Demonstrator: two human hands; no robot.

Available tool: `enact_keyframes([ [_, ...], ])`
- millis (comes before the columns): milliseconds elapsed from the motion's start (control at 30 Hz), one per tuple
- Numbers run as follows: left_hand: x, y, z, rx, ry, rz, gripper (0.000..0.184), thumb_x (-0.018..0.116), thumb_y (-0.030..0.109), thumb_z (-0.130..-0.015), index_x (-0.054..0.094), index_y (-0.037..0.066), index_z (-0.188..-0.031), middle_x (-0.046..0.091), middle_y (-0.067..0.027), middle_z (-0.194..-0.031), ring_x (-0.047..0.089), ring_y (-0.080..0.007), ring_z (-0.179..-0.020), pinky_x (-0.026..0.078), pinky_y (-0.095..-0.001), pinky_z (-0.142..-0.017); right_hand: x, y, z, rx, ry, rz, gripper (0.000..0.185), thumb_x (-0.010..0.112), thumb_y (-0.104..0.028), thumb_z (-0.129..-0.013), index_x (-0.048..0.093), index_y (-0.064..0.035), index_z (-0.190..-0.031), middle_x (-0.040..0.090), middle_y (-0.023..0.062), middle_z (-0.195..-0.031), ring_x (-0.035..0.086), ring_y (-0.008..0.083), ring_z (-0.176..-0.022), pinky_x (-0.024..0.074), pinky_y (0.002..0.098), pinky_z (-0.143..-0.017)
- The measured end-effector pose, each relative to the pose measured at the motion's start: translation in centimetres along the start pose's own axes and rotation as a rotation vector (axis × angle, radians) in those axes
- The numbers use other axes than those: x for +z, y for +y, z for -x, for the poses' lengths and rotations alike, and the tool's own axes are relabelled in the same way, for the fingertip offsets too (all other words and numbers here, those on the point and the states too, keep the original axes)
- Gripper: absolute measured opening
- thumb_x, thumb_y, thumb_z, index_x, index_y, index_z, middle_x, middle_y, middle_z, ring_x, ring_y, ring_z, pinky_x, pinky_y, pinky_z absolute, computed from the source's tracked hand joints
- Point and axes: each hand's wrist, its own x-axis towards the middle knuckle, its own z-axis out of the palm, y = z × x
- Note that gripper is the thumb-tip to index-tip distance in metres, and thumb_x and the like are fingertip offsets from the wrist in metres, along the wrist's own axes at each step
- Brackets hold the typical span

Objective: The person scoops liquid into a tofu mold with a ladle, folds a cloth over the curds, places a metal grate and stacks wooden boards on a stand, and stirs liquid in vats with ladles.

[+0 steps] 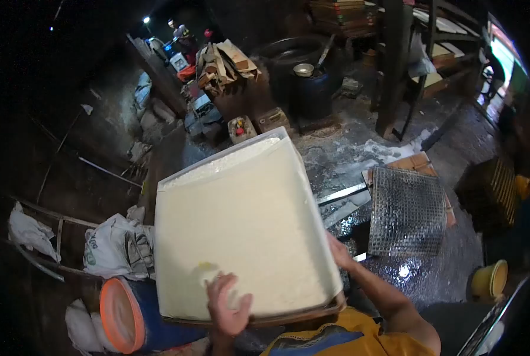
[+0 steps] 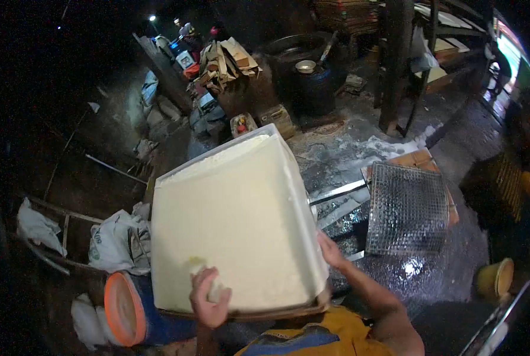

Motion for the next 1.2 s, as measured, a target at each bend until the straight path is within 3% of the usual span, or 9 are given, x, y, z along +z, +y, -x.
enact_keyframes([
  [67,4.0,4.9,-1.4,-0.017,-0.187,0.025,0.046,0.070,0.016,-0.070,0.059,0.000,-0.111,0.051,-0.0195,-0.125,0.040,-0.0387,-0.124,0.015,-0.0544,-0.107,-2.5,1.5,-0.9,0.222,-0.229,0.173,0.042,0.040,-0.032,-0.096,0.053,-0.0010,-0.121,0.057,0.0169,-0.118,0.052,0.0266,-0.111,0.0378,0.0322,-0.097],
  [167,9.8,11.2,-3.3,-0.041,-0.168,-0.002,0.054,0.071,0.025,-0.070,0.055,0.005,-0.119,0.047,-0.0177,-0.128,0.037,-0.0421,-0.124,0.014,-0.0648,-0.101,-5.8,2.9,-4.5,0.247,-0.354,0.330,0.044,0.048,-0.037,-0.090,0.058,0.0000,-0.112,0.058,0.0214,-0.113,0.054,0.0345,-0.107,0.0406,0.0366,-0.094],
  [200,11.7,12.5,-3.6,-0.098,-0.196,-0.028,0.056,0.060,0.039,-0.081,0.054,-0.002,-0.119,0.037,-0.0219,-0.137,0.024,-0.0440,-0.131,0.006,-0.0629,-0.104,-7.3,1.1,-5.7,0.247,-0.341,0.342,0.045,0.049,-0.038,-0.089,0.059,-0.0004,-0.111,0.058,0.0223,-0.112,0.053,0.0361,-0.108,0.0401,0.0378,-0.094],
  [367,17.7,14.4,-3.0,-0.150,-0.302,-0.323,0.067,0.056,0.017,-0.080,0.028,0.001,-0.138,0.024,-0.0179,-0.146,0.014,-0.0410,-0.136,-0.003,-0.0659,-0.101,-11.0,4.9,-15.9,-0.019,-0.169,0.356,0.043,0.057,-0.035,-0.082,0.060,0.0002,-0.105,0.061,0.0216,-0.104,0.056,0.0369,-0.100,0.0425,0.0412,-0.090],
  [467,18.2,15.3,-4.2,-0.260,-0.259,-0.460,0.060,0.059,0.036,-0.081,0.047,-0.002,-0.126,0.036,-0.0200,-0.138,0.021,-0.0443,-0.133,0.001,-0.0658,-0.102,-10.9,8.1,-24.0,-0.129,-0.076,0.343,0.038,0.061,-0.030,-0.079,0.062,0.0011,-0.101,0.062,0.0216,-0.099,0.059,0.0363,-0.095,0.0451,0.0411,-0.085],
  [600,18.0,16.5,-5.4,-0.204,-0.259,-0.488,0.056,0.056,0.014,-0.079,0.041,-0.004,-0.130,0.036,-0.0233,-0.138,0.025,-0.0414,-0.132,-0.002,-0.0650,-0.102,-9.3,6.7,-34.0,0.018,-0.145,0.261,0.035,0.062,-0.024,-0.079,0.063,0.0011,-0.103,0.062,0.0227,-0.101,0.062,0.0311,-0.093,0.0470,0.0362,-0.081],
  [833,18.1,16.6,-6.0,-0.265,-0.292,-0.499,0.045,0.054,0.013,-0.082,0.047,-0.006,-0.123,0.042,-0.0251,-0.132,0.034,-0.0423,-0.127,0.001,-0.0646,-0.102,0.4,11.7,-46.6,0.139,-0.311,-0.019,0.032,0.058,-0.017,-0.078,0.064,-0.0053,-0.107,0.066,0.0125,-0.103,0.064,0.0260,-0.086,0.0504,0.0359,-0.070],
  [1033,18.5,15.6,-5.3,-0.323,-0.374,-0.588,0.045,0.058,0.016,-0.082,0.048,-0.003,-0.122,0.045,-0.0244,-0.130,0.038,-0.0438,-0.123,0.003,-0.0665,-0.102,3.6,7.2,-50.4,0.593,-0.310,-0.326,0.045,0.068,-0.017,-0.073,0.060,-0.0098,-0.117,0.063,0.0081,-0.109,0.059,0.0252,-0.096,0.0466,0.0349,-0.082],
  [1200,18.6,14.2,-3.9,-0.322,-0.433,-0.636,0.043,0.066,0.021,-0.077,0.052,0.003,-0.113,0.047,-0.0224,-0.128,0.041,-0.0431,-0.121,0.011,-0.0720,-0.098,8.4,13.3,-48.8,0.364,-0.565,0.026,0.040,0.068,-0.023,-0.074,0.062,-0.0028,-0.107,0.054,0.0126,-0.121,0.054,0.0233,-0.104,0.0441,0.0366,-0.086],
])
